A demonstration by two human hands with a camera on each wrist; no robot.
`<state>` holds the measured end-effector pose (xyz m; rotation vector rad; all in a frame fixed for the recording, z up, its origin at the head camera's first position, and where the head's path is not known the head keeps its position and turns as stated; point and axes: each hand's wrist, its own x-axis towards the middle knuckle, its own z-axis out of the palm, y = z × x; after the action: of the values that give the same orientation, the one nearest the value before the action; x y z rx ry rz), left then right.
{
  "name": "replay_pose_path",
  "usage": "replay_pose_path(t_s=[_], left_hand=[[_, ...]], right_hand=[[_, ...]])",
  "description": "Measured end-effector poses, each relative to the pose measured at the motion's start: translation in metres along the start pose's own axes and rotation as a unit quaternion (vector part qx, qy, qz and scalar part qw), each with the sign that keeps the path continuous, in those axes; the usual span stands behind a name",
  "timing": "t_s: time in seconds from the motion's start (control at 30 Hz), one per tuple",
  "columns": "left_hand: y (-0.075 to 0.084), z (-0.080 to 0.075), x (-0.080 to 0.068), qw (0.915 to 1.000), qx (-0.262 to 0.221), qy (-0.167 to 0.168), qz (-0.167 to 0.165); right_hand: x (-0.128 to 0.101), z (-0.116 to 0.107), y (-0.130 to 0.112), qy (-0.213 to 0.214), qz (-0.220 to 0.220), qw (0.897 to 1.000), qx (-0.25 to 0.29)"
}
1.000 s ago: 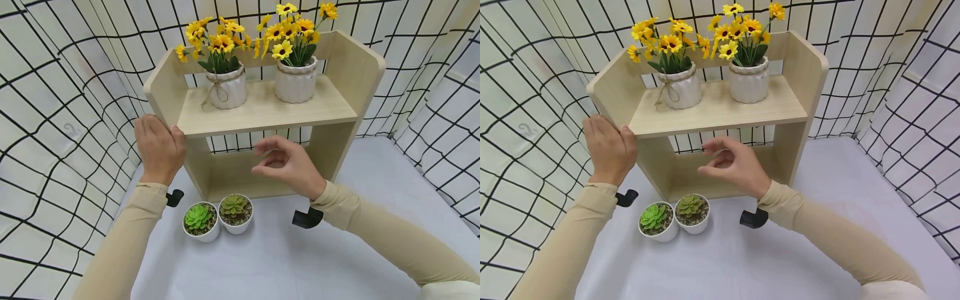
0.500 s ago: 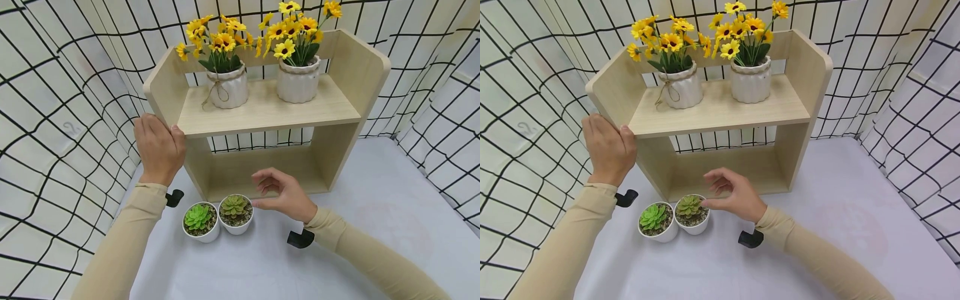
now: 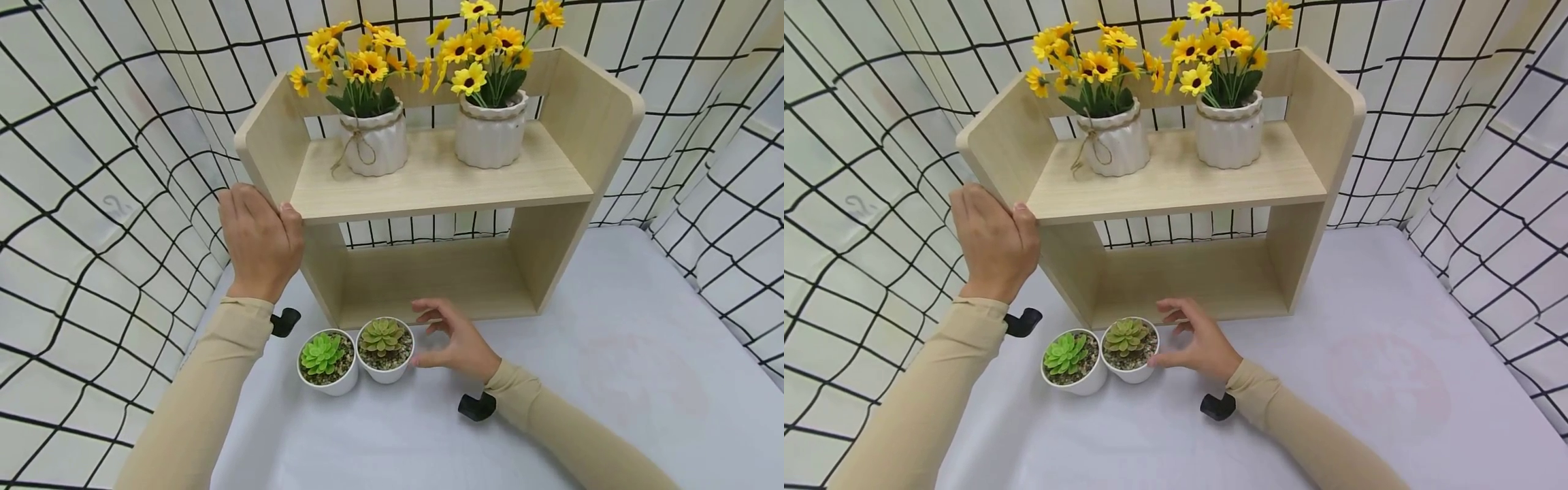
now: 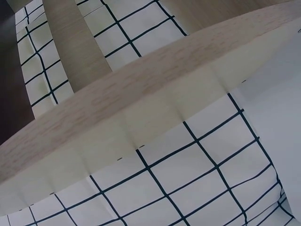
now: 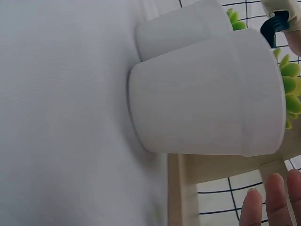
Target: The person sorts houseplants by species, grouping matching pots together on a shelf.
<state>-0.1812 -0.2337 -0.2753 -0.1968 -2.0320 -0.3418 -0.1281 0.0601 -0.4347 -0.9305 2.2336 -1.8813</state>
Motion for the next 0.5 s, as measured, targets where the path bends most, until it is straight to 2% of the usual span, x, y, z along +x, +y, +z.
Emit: replay_pose_path(t_s=[0.3, 0.5], left_hand=[[0.0, 0.001, -0.001, 1.0, 0.005, 0.002, 0.001], [0.0, 0.0, -0.001, 0.9999, 0.011, -0.005, -0.004]], right_hand=[[-0.002, 0.015, 0.017, -0.013, 0.002, 1.0, 0.027], [-0.002, 0.024, 0.018, -0.016, 0.018, 1.0, 0.011]])
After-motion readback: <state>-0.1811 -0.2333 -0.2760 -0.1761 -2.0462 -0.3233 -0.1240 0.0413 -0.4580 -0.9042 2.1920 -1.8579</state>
